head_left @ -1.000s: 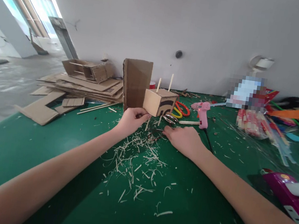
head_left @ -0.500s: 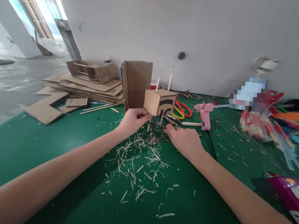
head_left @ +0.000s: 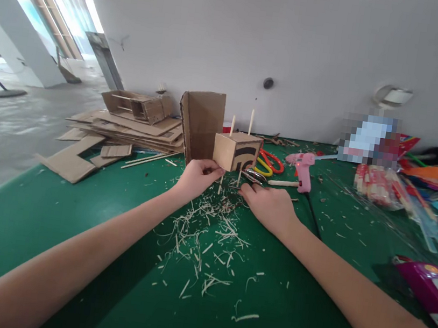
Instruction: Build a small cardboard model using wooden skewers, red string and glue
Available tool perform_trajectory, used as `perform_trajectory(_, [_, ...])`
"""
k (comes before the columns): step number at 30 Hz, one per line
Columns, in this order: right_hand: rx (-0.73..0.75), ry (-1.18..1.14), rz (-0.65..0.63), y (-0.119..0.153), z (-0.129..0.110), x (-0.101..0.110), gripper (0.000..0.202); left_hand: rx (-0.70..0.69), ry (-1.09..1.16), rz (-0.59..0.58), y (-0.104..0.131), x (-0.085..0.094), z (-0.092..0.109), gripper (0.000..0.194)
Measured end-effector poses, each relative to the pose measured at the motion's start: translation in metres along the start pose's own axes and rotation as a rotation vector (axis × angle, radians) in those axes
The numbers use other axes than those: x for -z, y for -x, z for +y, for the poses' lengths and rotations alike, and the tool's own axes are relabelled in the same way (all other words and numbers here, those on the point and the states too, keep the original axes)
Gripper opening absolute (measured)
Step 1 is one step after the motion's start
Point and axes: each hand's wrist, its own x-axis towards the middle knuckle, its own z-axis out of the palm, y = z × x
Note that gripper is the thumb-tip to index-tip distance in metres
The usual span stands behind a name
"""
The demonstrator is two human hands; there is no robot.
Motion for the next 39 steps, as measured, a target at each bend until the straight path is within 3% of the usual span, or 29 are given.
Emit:
perform_trajectory(7, [0.0, -0.084, -0.127, -0.0036, -0.0036, 0.0023, 0.037, -0.014, -0.004, -0.006, 0.0001, -0.0053, 0.0005, 0.026])
perform_trajectory(16, [-0.116, -0.041, -0.004, 0.0017, -0.0076, 0.0034, 0.046, -0.007, -0.008, 0.009, 0.0024, 0.0011, 0.0006, 0.028])
perform_trajectory(24, [-0.014, -0.055, -0.106, -0.0032, -0.0031, 0.0017, 0.041, -0.009, 0.014, -0.015, 0.0025, -0.0016, 0.0008, 0.029])
perform_trajectory(32, [-0.105, -0.039, 0.002, 0.0017, -0.0061, 0.0019, 0.048, -0.018, 0.006, -0.013, 0.003, -0.0003, 0.0002, 0.028])
perform_trajectory(39, [-0.026, -0.052, -0.105, -0.0007, -0.0025, 0.0063, 0.044, -0.027, 0.017, -0.039, 0.002, -0.0024, 0.0006, 0.027])
